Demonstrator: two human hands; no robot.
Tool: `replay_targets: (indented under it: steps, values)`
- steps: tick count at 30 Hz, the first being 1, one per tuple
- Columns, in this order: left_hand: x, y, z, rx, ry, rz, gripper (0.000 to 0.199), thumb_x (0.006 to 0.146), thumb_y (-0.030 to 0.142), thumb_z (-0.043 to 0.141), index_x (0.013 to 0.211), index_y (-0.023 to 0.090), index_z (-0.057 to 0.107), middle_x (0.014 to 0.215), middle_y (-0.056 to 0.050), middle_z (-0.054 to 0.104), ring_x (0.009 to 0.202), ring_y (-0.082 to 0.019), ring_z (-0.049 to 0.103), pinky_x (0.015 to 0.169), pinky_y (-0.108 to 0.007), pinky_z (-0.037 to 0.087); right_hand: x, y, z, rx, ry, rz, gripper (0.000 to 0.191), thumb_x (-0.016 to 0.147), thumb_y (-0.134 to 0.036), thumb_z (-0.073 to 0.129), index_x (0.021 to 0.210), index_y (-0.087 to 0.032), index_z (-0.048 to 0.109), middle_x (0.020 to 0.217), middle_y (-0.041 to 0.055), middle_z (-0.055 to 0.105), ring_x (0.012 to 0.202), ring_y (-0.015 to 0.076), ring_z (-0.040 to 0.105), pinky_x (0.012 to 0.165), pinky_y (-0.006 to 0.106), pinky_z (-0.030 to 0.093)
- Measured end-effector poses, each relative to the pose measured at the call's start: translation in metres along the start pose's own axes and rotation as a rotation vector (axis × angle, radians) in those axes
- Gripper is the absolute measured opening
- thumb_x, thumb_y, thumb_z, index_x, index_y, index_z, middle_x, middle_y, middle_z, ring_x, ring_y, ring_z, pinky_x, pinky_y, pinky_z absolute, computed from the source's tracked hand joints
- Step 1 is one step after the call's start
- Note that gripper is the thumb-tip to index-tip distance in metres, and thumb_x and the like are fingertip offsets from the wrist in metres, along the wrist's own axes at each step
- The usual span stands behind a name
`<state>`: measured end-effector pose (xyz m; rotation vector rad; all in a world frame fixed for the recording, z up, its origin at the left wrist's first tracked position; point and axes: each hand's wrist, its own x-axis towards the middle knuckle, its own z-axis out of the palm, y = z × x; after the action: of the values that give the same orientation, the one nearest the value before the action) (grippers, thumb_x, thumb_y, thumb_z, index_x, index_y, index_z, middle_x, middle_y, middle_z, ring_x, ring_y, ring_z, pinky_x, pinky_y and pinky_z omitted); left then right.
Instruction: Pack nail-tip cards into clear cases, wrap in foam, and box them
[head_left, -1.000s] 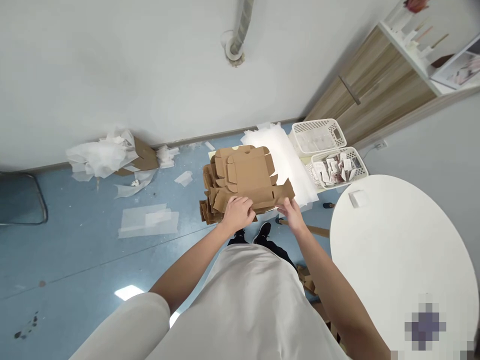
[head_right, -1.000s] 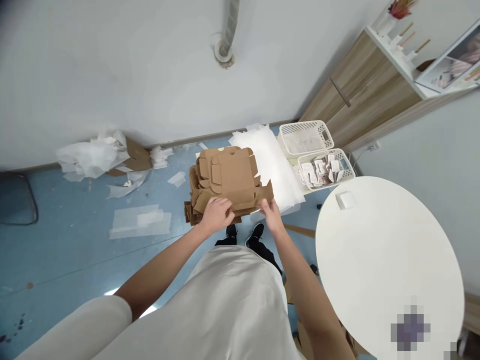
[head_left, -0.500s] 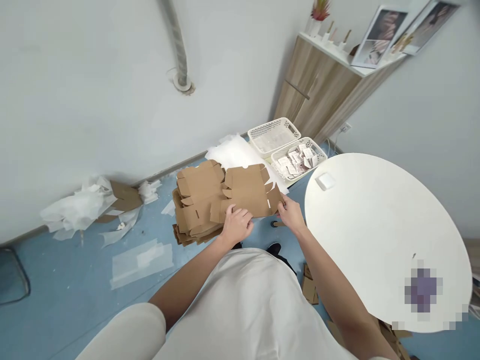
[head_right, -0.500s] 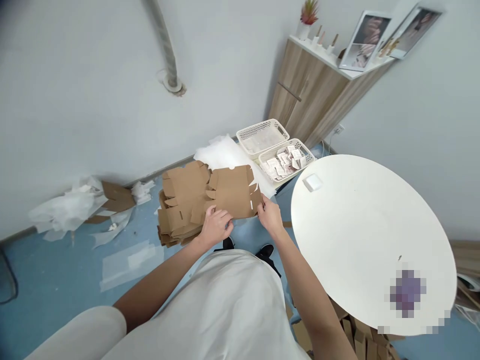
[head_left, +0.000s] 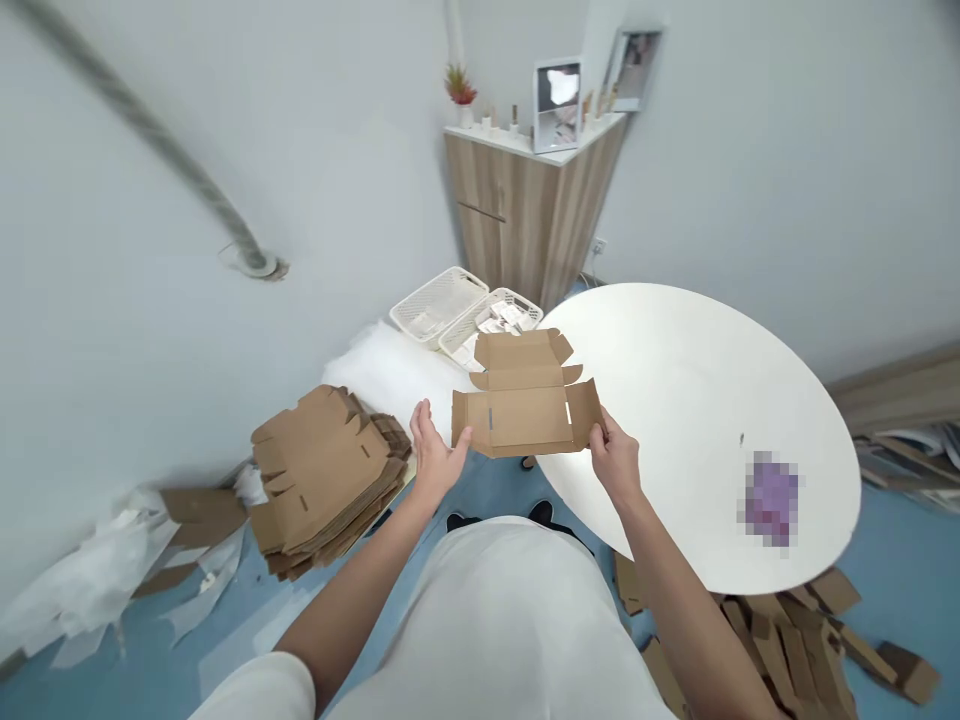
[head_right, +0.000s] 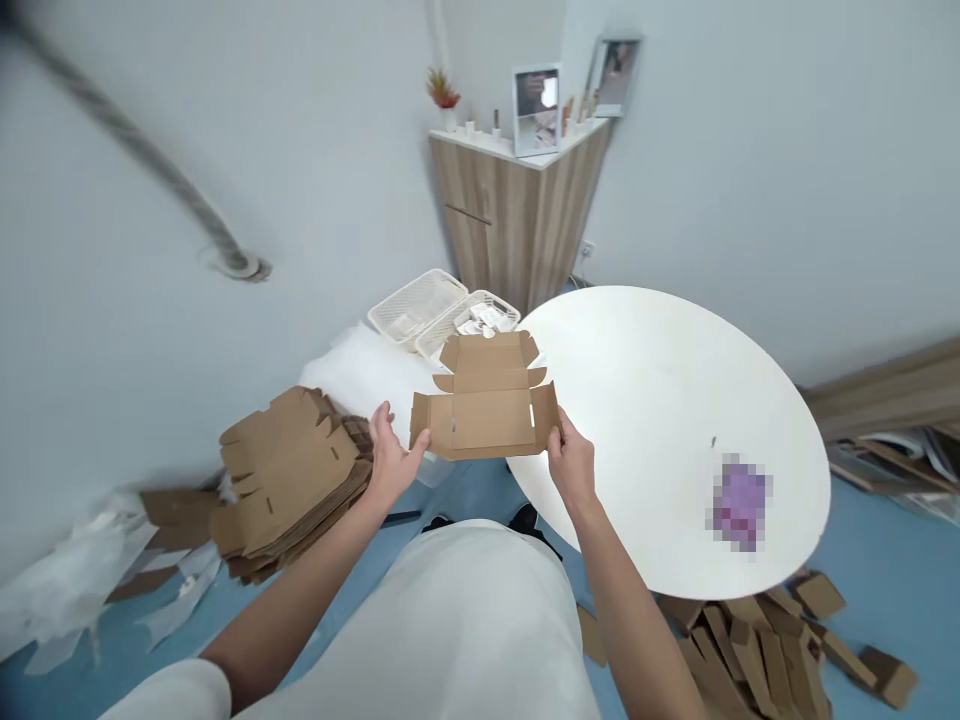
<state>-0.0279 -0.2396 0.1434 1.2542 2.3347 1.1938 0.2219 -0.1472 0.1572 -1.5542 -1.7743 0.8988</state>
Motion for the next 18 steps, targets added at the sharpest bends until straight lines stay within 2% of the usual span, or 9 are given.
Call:
replay_targets:
  steps: [2, 4, 7, 10, 14, 18]
  values:
    - [0.004, 0.006, 0.027, -0.180, -0.156, -0.103, 0.066, 0.072, 0.035, 0.057, 0.129, 0.015, 0.030, 0.126, -0.017, 0.042, 0.105, -0.023, 0.051, 0.084, -0.038, 0.043, -0.008, 0.021, -0.018, 0.006, 0.075, 0.059, 0.047, 0.082, -0.030, 0.030, 0.126, -0.022, 0.045, 0.062, -0.0002, 0.055, 0.049, 0.0122, 0.044, 0.049, 0.023, 0.035]
    - [0.004, 0.013, 0.055, -0.286, -0.313, -0.160, 0.049, 0.071, 0.031, 0.058, 0.116, 0.015, 0.045, 0.110, -0.012, 0.055, 0.088, -0.019, 0.058, 0.074, -0.032, 0.048, -0.016, 0.043, -0.032, -0.001, 0.143, 0.116, 0.047, 0.082, -0.030, 0.030, 0.126, -0.021, 0.045, 0.058, -0.0009, 0.051, 0.048, 0.0121, 0.041, 0.048, 0.023, 0.034]
    - [-0.001, 0.027, 0.091, -0.303, -0.496, -0.106, 0.032, 0.071, 0.027, 0.056, 0.100, 0.015, 0.055, 0.092, -0.007, 0.062, 0.076, -0.016, 0.060, 0.068, -0.029, 0.048, -0.031, 0.072, -0.047, -0.023, 0.223, 0.188, 0.048, 0.083, -0.031, 0.030, 0.126, -0.018, 0.046, 0.058, -0.0006, 0.051, 0.048, 0.0122, 0.040, 0.051, 0.024, 0.035]
    - [-0.007, 0.038, 0.117, -0.282, -0.600, -0.037, 0.029, 0.070, 0.026, 0.056, 0.097, 0.015, 0.057, 0.088, -0.006, 0.064, 0.073, -0.016, 0.059, 0.067, -0.028, 0.047, -0.046, 0.097, -0.054, 0.003, 0.262, 0.269, 0.048, 0.083, -0.033, 0.031, 0.126, -0.018, 0.045, 0.064, 0.0010, 0.057, 0.050, 0.0123, 0.043, 0.052, 0.025, 0.037]
    - [-0.009, 0.042, 0.143, -0.260, -0.710, 0.001, 0.030, 0.071, 0.029, 0.056, 0.097, 0.015, 0.057, 0.090, -0.007, 0.064, 0.070, -0.015, 0.059, 0.064, -0.027, 0.045, -0.064, 0.121, -0.055, 0.144, 0.301, 0.373, 0.050, 0.082, -0.036, 0.034, 0.128, -0.018, 0.042, 0.087, 0.0061, 0.065, 0.061, 0.0135, 0.054, 0.061, 0.028, 0.044]
    - [-0.005, 0.043, 0.163, -0.274, -0.838, -0.005, 0.030, 0.072, 0.031, 0.053, 0.097, 0.015, 0.058, 0.092, -0.007, 0.064, 0.072, -0.016, 0.060, 0.067, -0.028, 0.046, -0.073, 0.137, -0.049, 0.328, 0.354, 0.420, 0.052, 0.081, -0.038, 0.038, 0.130, -0.018, 0.040, 0.119, 0.0089, 0.056, 0.089, 0.0173, 0.059, 0.077, 0.031, 0.047]
